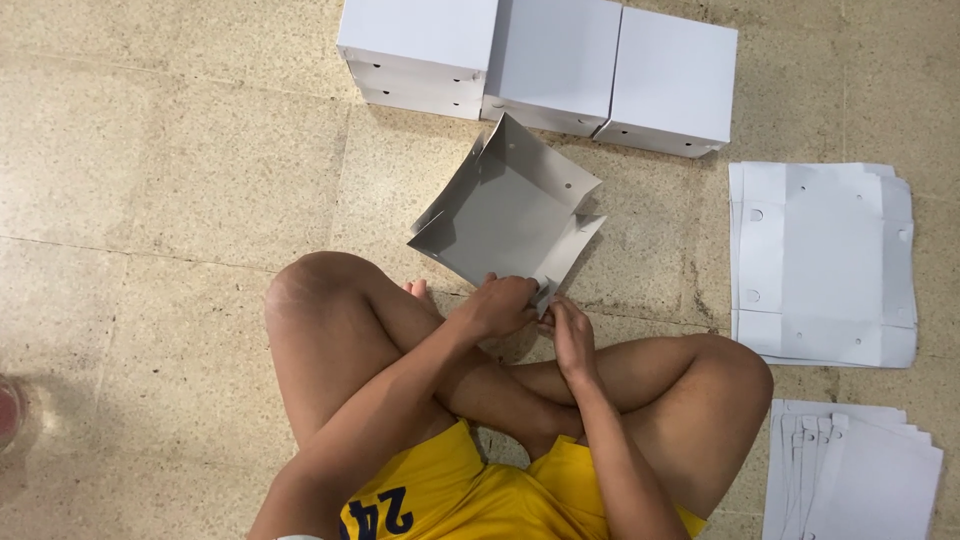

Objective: The person sits on the floor and assembles a white cardboard box by folding the flaps and securing them with tape. They handle the flat cardboard piece, fold the sides, and apply tape to the edges to form the box structure.

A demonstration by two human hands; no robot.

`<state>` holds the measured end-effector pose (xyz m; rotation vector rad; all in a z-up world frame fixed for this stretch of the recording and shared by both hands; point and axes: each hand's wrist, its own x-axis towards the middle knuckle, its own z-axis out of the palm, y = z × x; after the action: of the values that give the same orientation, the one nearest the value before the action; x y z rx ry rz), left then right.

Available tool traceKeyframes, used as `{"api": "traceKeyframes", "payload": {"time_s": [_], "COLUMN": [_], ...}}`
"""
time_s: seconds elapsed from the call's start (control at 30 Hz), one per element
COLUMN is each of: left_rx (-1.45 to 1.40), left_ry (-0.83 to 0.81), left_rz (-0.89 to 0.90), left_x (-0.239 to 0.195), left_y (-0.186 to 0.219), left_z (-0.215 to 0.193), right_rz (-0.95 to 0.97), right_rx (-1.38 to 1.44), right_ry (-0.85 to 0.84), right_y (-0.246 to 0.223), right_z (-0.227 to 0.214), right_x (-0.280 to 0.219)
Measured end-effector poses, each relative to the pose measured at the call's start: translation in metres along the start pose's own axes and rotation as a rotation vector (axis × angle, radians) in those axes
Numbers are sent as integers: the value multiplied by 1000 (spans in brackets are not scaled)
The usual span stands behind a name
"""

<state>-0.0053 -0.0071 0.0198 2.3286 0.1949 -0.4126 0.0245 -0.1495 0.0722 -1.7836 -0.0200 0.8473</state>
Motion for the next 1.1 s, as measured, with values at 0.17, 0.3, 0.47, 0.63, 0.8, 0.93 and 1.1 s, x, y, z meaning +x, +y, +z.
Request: {"api": "traceKeyframes", "payload": {"time_s": [0.17,0.3,0.47,0.63,0.8,0.93,1.1], "left_rx": [58,78,76,75,117,220,281], "left_ry": [-12,-28,-75,-156,-50,12,135], "left_rz": [24,25,12,13,12,-29,-53], "left_x": [6,4,1,-5,8,26,2], "left_y": [-5,-2,-5,3,-16,-30,-5], "left_z": [7,5,7,0,24,36,7], "right_rz": [-3,-16,6,20,-34,14,55], "right_rx": [5,-88,3,143,378,316,-387], "right_ry": [-21,-5,36,147,247,244,183], "right_y": [49,46,18,12,32,16,6], "right_z": [-15,-18,-14,-20,-46,-33,-59], "right_x": [35,32,19,23,47,33,45]}}
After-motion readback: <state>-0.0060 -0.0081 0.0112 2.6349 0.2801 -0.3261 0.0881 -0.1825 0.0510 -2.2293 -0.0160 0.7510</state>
